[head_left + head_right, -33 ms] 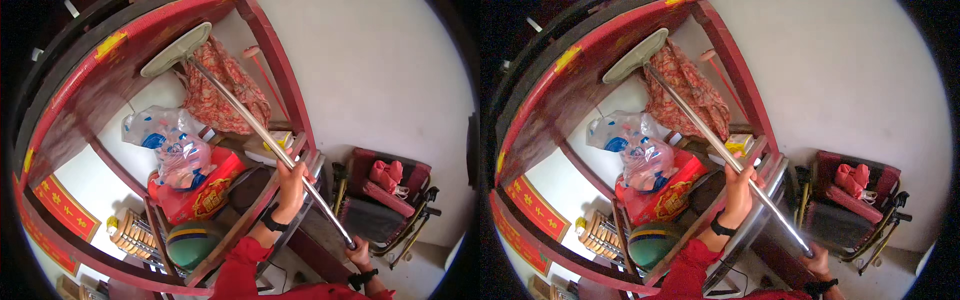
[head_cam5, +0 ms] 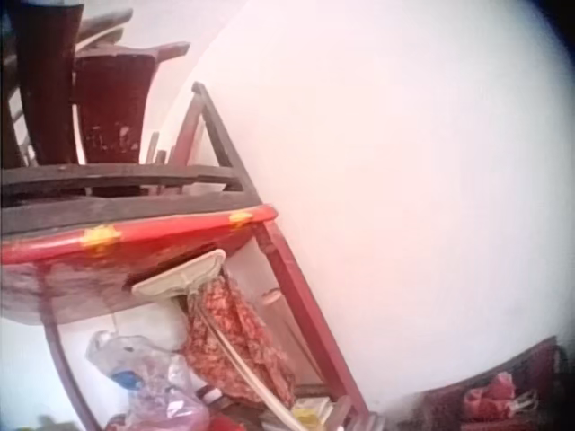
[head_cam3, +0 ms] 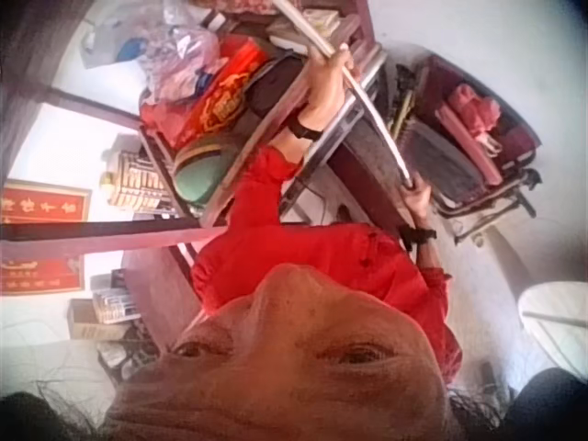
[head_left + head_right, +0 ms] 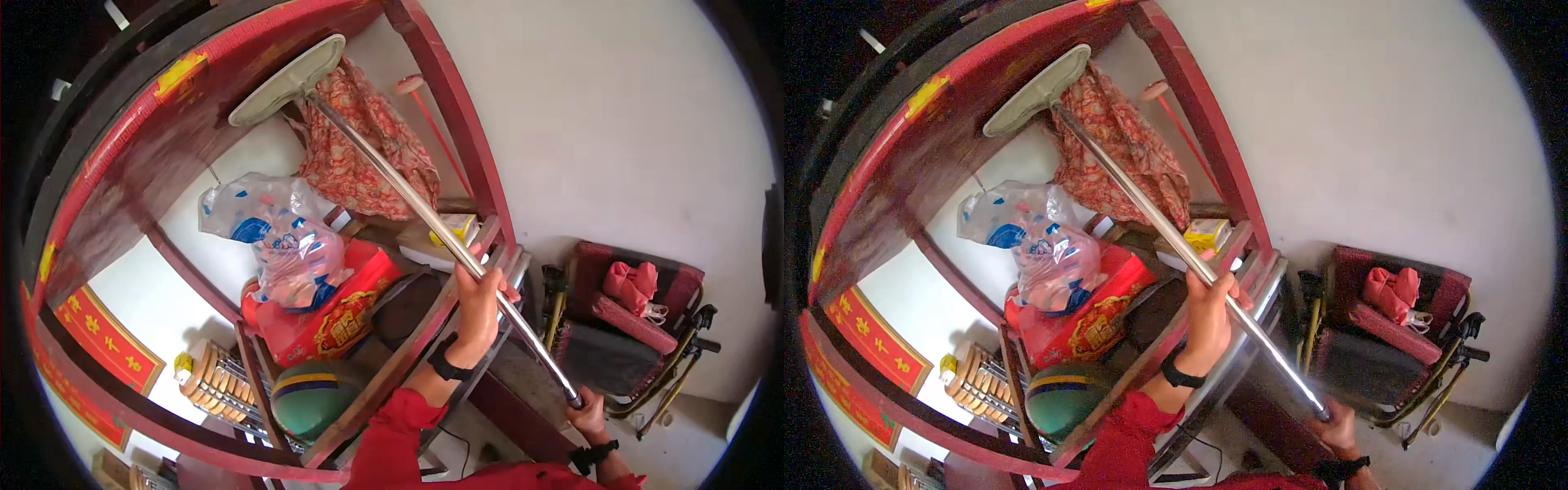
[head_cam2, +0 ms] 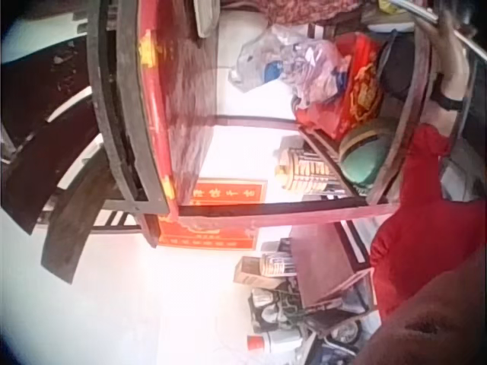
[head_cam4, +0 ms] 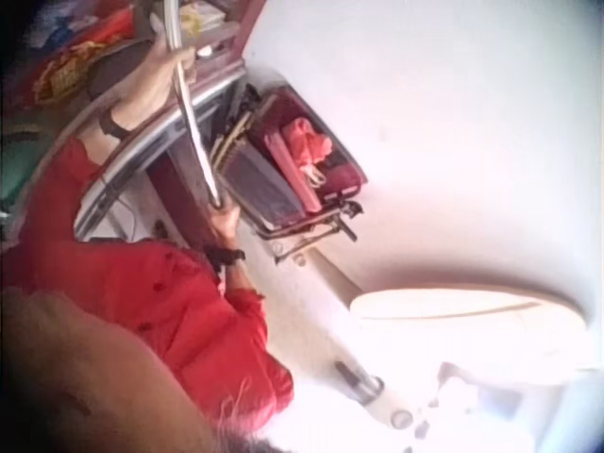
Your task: Cleaning a wooden shelf using a broom and a cloth.
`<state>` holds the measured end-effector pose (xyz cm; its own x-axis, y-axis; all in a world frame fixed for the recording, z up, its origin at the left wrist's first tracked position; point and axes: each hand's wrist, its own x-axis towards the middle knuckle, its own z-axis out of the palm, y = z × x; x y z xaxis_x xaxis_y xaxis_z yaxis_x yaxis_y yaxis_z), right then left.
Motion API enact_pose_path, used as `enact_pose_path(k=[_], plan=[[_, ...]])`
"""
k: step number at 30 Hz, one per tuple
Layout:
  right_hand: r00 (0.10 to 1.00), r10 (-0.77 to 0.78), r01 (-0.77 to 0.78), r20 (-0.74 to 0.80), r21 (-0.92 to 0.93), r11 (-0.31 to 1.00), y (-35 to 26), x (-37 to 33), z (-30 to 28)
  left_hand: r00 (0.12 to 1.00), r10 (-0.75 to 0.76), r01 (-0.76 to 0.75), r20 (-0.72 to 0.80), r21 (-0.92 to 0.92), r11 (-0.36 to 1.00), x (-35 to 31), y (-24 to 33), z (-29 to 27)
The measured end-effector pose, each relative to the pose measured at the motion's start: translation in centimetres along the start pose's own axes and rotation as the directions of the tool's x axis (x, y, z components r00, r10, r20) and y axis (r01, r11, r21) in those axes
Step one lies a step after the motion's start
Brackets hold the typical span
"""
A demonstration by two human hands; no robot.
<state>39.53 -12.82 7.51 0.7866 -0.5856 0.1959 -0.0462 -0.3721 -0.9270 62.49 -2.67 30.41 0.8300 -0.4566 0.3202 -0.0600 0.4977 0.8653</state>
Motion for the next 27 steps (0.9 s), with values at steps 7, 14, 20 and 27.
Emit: enact_pose_path(k=[7, 14, 20, 27], plan=[[0.996, -0.001, -0.002, -0.093, -0.036, 0.999, 1.4, -2.2, -2.2, 0.998, -0.02, 0.022, 0.052, -0.036, 0.999, -3.7, -1.7, 2.5], [0.987, -0.02, -0.007, -0.157, -0.17, 0.985, 8.2, -6.5, -4.2, 0.983, -0.075, 0.083, 0.167, -0.039, 0.996, -9.3, -4.4, 3.7], [0.973, 0.138, -0.19, -0.185, -0.302, 0.934, 13.5, -12.5, -7.8, 0.899, -0.215, 0.23, 0.381, 0.007, 0.973, -14.8, -9.1, 3.8], [0.931, 0.222, -0.322, -0.292, -0.362, 0.875, 7.7, -13.1, -8.0, 0.816, -0.357, 0.34, 0.454, 0.122, 0.933, -17.4, -11.7, 3.0]])
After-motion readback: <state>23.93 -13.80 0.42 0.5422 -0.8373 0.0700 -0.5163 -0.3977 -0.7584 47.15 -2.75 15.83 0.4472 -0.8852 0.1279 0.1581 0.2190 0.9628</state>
